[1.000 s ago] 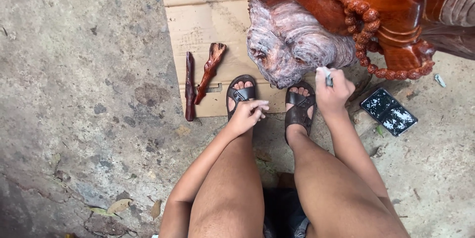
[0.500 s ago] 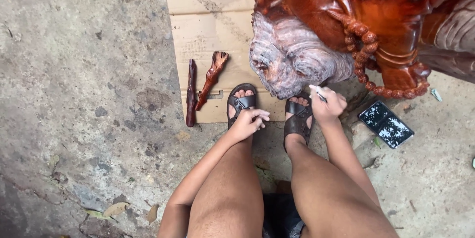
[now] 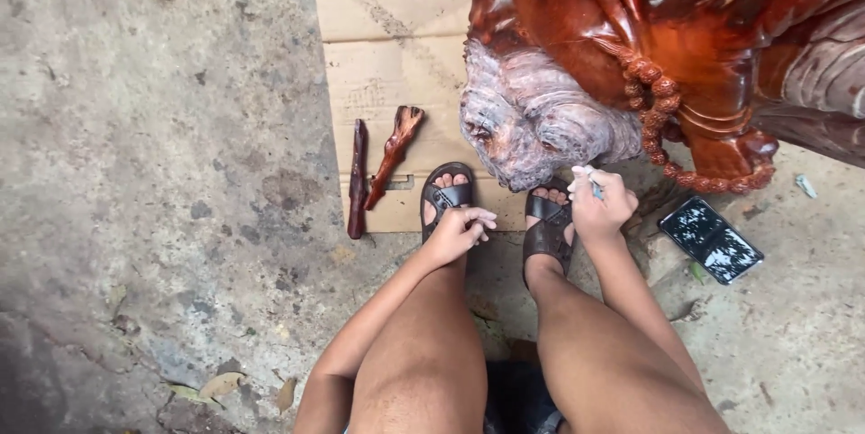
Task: The person sands and polishes a large wooden sculpture by hand using a small piece of sandpaper or cloth to refine the surface detail.
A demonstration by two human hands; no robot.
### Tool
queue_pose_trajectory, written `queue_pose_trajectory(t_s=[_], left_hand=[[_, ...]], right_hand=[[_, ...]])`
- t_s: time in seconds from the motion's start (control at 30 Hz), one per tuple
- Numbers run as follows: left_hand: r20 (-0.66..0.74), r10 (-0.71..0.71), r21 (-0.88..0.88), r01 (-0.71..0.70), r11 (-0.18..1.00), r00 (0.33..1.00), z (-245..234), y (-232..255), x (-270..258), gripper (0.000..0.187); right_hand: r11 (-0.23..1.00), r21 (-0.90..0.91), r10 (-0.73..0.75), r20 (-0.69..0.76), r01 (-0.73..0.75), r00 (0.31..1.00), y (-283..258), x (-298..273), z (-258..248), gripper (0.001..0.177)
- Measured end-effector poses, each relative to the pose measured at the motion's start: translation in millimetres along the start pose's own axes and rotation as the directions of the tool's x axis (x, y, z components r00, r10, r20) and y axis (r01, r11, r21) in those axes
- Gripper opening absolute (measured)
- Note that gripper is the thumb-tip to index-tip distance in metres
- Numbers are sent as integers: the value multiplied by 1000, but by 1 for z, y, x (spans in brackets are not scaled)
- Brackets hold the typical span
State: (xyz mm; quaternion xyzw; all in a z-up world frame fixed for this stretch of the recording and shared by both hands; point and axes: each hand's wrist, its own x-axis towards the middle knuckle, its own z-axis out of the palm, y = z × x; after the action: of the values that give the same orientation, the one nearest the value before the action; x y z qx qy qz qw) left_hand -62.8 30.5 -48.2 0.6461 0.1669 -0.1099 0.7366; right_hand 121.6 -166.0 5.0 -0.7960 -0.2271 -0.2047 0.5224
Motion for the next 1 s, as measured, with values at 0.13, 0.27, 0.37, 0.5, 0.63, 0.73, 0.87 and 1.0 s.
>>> queue_pose_trajectory(t_s=[0.13, 0.27, 0.37, 0.5, 0.63, 0.73, 0.87, 1.0], left_hand=[[-10, -6, 5, 6, 1000, 1000, 1, -5, 0, 34], [-29, 9, 7, -9, 1000, 1000, 0, 1, -3, 34], [-52, 20, 1, -20, 1000, 998, 0, 3, -3, 34], [-85, 42, -7, -43, 999, 995, -1, -7, -5, 33], [-74, 48, -2, -48, 999, 996, 2, -2, -7, 32], [-58, 59, 6, -59, 998, 997, 1, 2, -5, 34], [-47, 78, 7, -78, 997, 996, 0, -1, -8, 33], [-24, 74, 29, -73, 997, 997, 3, -4, -8, 34]], right_hand=[[999, 33, 38, 27, -38, 999, -25, 27, 1, 20], [996, -78, -40, 50, 44, 998, -45, 55, 7, 23], [993, -101, -57, 31, 60, 998, -39, 44, 1, 22], [985, -122, -117, 29, 120, 993, -32, 38, -1, 22], [973, -157, -165, 30, 168, 986, -42, 52, 7, 21], [977, -122, -176, 3, 175, 984, -35, 43, 1, 21], [983, -98, -152, 51, 156, 987, -31, 42, -4, 18], [962, -135, -227, 90, 238, 970, -37, 63, 11, 19]])
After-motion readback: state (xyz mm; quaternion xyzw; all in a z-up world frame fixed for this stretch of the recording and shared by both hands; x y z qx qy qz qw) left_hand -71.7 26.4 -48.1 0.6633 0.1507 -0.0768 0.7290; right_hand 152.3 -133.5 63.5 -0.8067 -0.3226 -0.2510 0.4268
